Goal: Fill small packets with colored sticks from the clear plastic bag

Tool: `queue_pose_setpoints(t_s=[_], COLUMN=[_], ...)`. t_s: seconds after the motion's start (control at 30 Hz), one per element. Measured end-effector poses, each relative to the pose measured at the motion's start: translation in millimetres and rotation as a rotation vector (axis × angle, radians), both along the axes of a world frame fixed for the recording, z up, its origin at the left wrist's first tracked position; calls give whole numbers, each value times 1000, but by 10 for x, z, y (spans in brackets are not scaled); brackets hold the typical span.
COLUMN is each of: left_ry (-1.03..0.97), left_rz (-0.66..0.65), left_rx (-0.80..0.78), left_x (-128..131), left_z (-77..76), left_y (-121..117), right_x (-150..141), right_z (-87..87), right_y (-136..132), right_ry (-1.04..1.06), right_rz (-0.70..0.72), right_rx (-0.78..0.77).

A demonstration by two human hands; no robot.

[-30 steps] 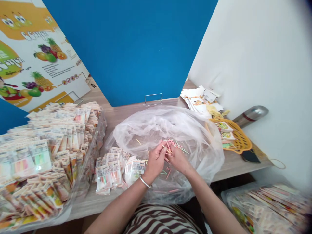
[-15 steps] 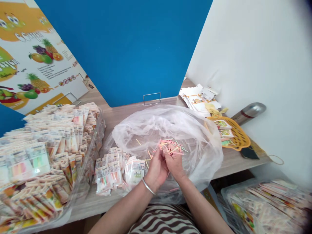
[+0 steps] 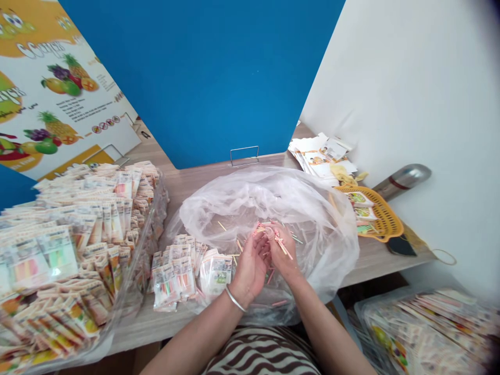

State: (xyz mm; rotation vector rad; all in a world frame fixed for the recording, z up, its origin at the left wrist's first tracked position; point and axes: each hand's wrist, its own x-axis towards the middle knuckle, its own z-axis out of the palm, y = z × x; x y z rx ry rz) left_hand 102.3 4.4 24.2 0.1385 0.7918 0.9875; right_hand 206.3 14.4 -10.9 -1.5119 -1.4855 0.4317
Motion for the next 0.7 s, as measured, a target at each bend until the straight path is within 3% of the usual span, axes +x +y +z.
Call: queue_pose_setpoints(t_s=[0.23,0.4,0.6,0.7], left_ry=[240,267,561,594], left_rz=[-146,-200,-264,-347], left_rx=[77,148,381,422], left_x=[-68,-47,-52,-106], left_z=[41,53,-42,-46], left_y=[-73,-97,-31,20], right_x=[243,277,132,102], right_z=[207,226,273,263], right_y=[-19,-10,-84,-109], right_ry=[-754,-814,-898,-930], right_rz=[-164,-160,-142,-121], right_rx=[-148,-126,-100,-74])
